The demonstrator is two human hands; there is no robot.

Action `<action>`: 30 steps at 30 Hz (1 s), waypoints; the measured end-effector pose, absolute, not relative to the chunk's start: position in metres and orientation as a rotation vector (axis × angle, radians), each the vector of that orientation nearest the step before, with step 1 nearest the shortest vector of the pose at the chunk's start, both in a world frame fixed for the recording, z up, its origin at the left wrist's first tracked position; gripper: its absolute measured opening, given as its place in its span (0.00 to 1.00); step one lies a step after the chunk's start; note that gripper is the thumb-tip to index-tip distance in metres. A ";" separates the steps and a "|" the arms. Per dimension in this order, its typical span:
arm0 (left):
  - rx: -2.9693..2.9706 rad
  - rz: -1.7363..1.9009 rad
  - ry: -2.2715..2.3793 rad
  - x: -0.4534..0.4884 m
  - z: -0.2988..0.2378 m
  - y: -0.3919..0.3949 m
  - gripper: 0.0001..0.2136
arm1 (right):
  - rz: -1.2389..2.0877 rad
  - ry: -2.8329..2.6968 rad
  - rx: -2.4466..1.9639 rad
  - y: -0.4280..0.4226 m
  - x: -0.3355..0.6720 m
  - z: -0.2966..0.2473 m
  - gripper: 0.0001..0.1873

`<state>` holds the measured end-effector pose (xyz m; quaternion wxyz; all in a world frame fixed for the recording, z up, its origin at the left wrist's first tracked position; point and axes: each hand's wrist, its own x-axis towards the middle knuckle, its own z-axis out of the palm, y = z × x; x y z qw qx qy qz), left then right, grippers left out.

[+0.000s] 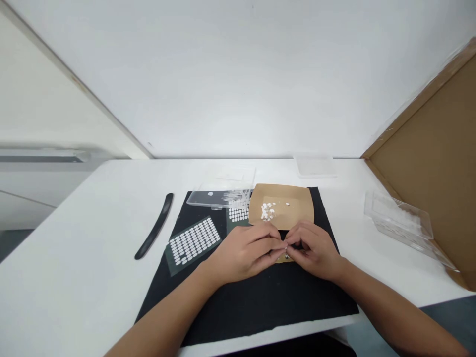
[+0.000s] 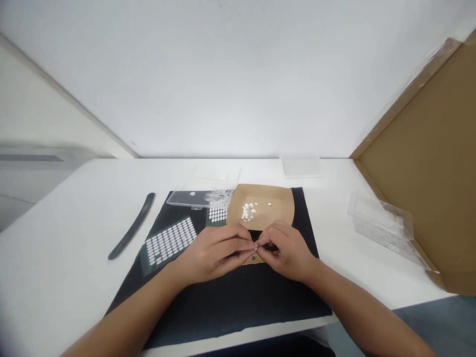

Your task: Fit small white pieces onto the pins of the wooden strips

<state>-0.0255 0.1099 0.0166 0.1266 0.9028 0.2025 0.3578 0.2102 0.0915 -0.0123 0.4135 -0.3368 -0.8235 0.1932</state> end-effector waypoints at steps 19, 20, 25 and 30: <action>2.436 0.885 0.701 -0.025 0.012 0.108 0.02 | 0.522 -2.134 -0.776 0.097 0.215 -0.011 0.04; 2.415 0.892 0.701 -0.025 0.011 0.107 0.02 | 0.524 -2.135 -0.775 0.097 0.216 -0.012 0.05; 2.334 0.922 0.664 -0.023 0.005 0.109 0.03 | 0.546 -2.198 -0.745 0.098 0.218 -0.018 0.06; 2.317 0.984 0.604 -0.022 0.003 0.112 0.05 | 0.501 -2.206 -0.682 0.098 0.217 -0.018 0.08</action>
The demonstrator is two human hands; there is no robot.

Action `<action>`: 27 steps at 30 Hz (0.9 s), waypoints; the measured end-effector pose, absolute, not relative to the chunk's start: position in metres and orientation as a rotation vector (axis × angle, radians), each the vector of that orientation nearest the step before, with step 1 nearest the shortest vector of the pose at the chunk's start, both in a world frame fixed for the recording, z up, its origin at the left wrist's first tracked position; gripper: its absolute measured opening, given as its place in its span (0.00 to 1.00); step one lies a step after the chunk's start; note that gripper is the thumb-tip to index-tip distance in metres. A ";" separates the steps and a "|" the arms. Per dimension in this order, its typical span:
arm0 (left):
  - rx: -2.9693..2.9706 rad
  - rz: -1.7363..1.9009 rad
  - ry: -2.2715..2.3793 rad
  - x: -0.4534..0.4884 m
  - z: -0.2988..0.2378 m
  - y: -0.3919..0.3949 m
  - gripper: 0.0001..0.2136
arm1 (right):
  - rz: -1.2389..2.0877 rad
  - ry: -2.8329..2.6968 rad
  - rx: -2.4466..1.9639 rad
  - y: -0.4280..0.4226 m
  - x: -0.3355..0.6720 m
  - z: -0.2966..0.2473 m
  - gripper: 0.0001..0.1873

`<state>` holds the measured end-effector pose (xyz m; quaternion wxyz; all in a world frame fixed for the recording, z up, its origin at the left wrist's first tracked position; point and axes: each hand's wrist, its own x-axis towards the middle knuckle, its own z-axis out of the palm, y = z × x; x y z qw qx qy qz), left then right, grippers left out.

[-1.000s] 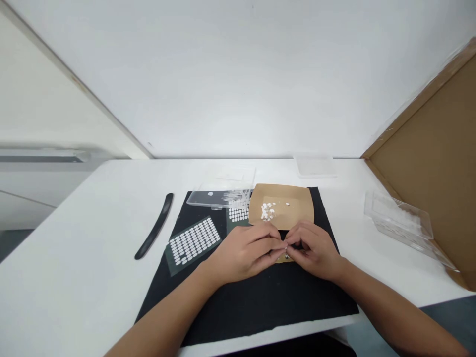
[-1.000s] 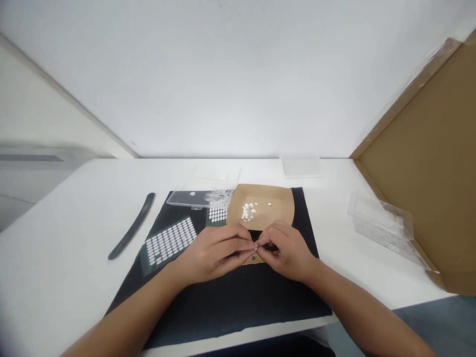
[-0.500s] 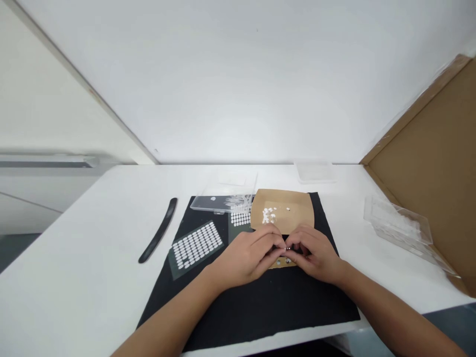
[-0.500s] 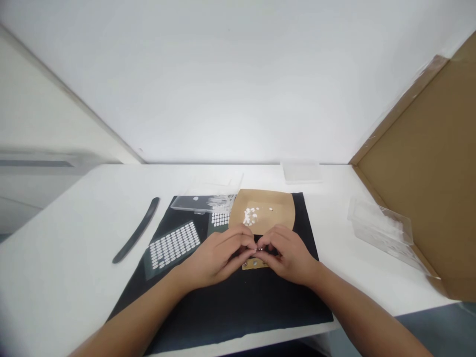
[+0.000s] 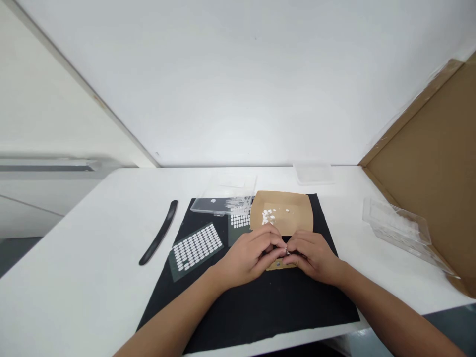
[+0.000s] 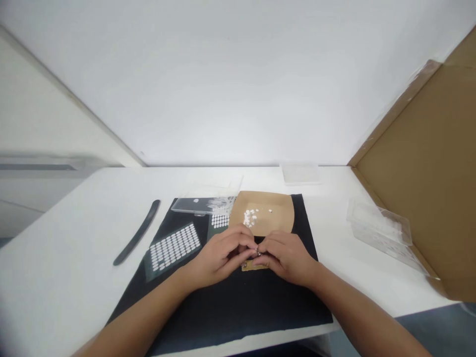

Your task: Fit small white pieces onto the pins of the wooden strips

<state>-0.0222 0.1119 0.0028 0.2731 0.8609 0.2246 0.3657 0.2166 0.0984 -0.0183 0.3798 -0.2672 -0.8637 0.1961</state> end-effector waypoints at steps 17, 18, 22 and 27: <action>2.296 1.190 0.530 -0.022 0.007 0.115 0.09 | 0.537 -2.199 -0.733 0.094 0.217 -0.013 0.17; 2.282 1.189 0.534 -0.021 0.007 0.115 0.08 | 0.579 -2.205 -0.736 0.094 0.217 -0.013 0.18; 2.206 1.173 0.563 -0.019 0.009 0.111 0.08 | 0.477 -2.223 -0.737 0.095 0.216 -0.014 0.16; 2.166 1.181 0.603 -0.016 0.009 0.107 0.07 | 0.222 -2.299 -0.665 0.099 0.217 -0.017 0.14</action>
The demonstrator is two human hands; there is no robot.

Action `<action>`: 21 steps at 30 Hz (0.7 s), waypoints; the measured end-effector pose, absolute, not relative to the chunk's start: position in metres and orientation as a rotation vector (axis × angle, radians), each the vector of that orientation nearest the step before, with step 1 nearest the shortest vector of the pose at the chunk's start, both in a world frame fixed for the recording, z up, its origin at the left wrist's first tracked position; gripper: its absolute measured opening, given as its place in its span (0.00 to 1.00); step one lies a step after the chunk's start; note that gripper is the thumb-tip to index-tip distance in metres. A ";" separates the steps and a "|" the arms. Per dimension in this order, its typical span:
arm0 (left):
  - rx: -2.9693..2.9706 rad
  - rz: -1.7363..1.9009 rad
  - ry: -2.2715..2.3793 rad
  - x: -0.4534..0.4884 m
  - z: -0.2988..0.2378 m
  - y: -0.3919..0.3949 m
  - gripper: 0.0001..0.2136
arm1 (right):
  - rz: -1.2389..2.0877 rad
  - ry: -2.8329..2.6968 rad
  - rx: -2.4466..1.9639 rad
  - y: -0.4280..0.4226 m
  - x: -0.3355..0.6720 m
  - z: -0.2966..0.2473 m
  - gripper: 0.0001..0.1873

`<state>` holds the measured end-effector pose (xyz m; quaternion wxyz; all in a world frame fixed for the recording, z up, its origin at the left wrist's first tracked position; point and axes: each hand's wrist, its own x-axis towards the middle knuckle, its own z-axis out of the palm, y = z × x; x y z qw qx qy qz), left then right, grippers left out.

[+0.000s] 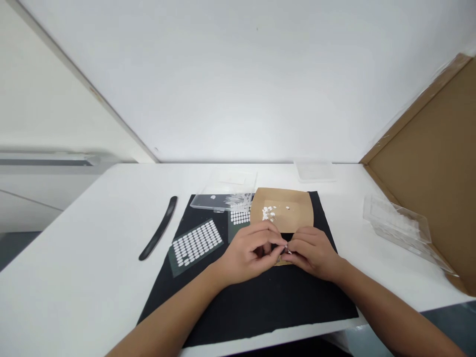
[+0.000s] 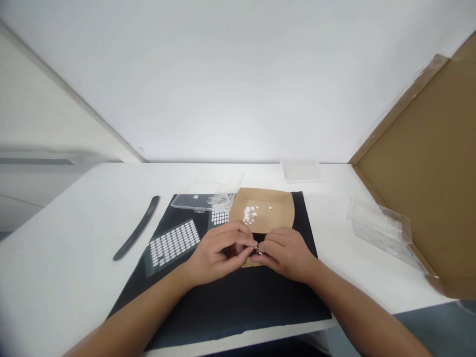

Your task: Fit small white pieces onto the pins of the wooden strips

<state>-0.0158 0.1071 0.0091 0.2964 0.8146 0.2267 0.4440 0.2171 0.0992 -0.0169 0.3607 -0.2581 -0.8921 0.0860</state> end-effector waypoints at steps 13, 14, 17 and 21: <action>2.267 1.262 0.680 -0.012 0.006 0.106 0.06 | -0.119 -2.428 -0.721 0.099 0.216 -0.007 0.21; 2.253 1.266 0.684 -0.012 0.006 0.106 0.06 | -0.130 -2.432 -0.724 0.099 0.216 -0.007 0.21; 2.210 1.269 0.684 -0.012 0.005 0.106 0.05 | -0.150 -2.437 -0.717 0.098 0.217 -0.007 0.20; 2.170 1.245 0.670 -0.012 0.006 0.106 0.04 | -0.140 -2.434 -0.701 0.097 0.217 -0.007 0.18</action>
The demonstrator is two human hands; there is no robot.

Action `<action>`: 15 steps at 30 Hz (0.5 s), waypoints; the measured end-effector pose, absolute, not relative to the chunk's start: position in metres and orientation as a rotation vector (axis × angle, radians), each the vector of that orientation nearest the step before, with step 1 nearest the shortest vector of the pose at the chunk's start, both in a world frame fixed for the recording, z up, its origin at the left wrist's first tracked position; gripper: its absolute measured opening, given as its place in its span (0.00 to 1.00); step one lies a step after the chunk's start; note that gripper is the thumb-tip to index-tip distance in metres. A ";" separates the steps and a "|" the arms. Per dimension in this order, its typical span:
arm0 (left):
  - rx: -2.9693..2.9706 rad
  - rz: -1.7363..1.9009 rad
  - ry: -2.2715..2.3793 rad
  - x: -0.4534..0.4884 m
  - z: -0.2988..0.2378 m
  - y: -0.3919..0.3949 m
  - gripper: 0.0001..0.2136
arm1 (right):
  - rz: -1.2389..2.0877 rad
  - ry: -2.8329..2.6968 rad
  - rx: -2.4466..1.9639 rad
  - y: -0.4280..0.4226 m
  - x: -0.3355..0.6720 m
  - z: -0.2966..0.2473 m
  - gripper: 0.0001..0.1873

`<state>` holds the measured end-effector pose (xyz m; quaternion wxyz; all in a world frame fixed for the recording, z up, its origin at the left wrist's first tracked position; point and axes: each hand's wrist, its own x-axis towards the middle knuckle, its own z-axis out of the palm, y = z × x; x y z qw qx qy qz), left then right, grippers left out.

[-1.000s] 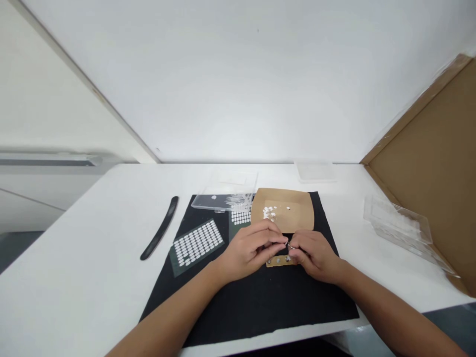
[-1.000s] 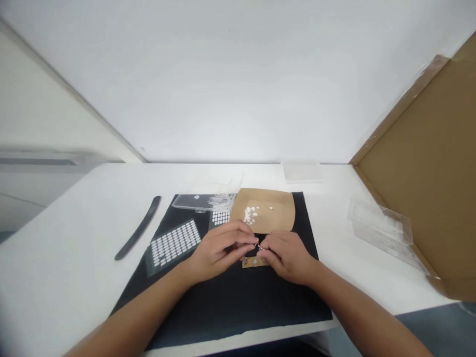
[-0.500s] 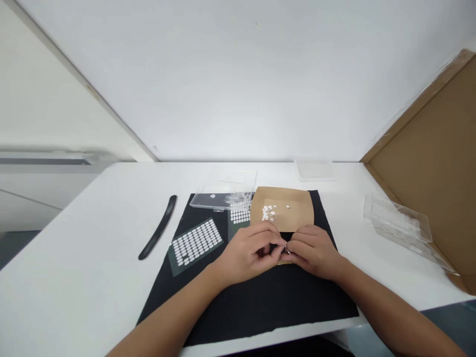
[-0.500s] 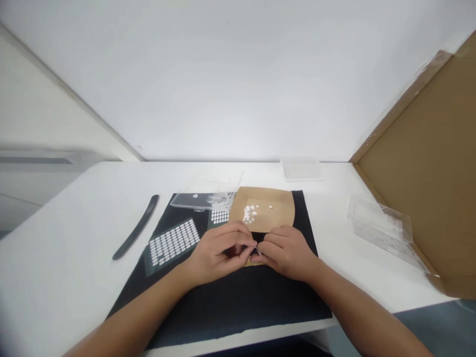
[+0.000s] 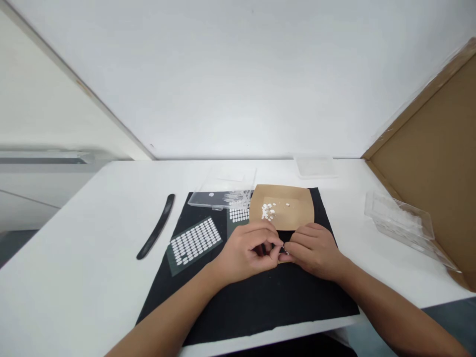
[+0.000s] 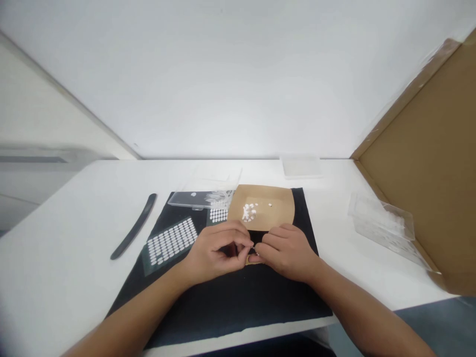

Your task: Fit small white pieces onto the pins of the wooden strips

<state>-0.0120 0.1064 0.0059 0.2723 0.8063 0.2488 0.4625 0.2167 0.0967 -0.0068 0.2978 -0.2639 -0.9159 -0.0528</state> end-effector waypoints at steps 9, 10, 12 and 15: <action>2.019 1.139 0.712 -0.013 0.007 0.108 0.05 | -0.086 -2.429 -0.695 0.096 0.218 -0.008 0.16; 2.004 1.129 0.720 -0.013 0.007 0.109 0.05 | -0.077 -2.428 -0.695 0.096 0.218 -0.009 0.16; 1.974 1.113 0.731 -0.014 0.008 0.109 0.05 | -0.050 -2.428 -0.691 0.097 0.219 -0.009 0.16; 1.939 1.080 0.732 -0.015 0.007 0.109 0.06 | 0.001 -2.415 -0.683 0.097 0.219 -0.010 0.18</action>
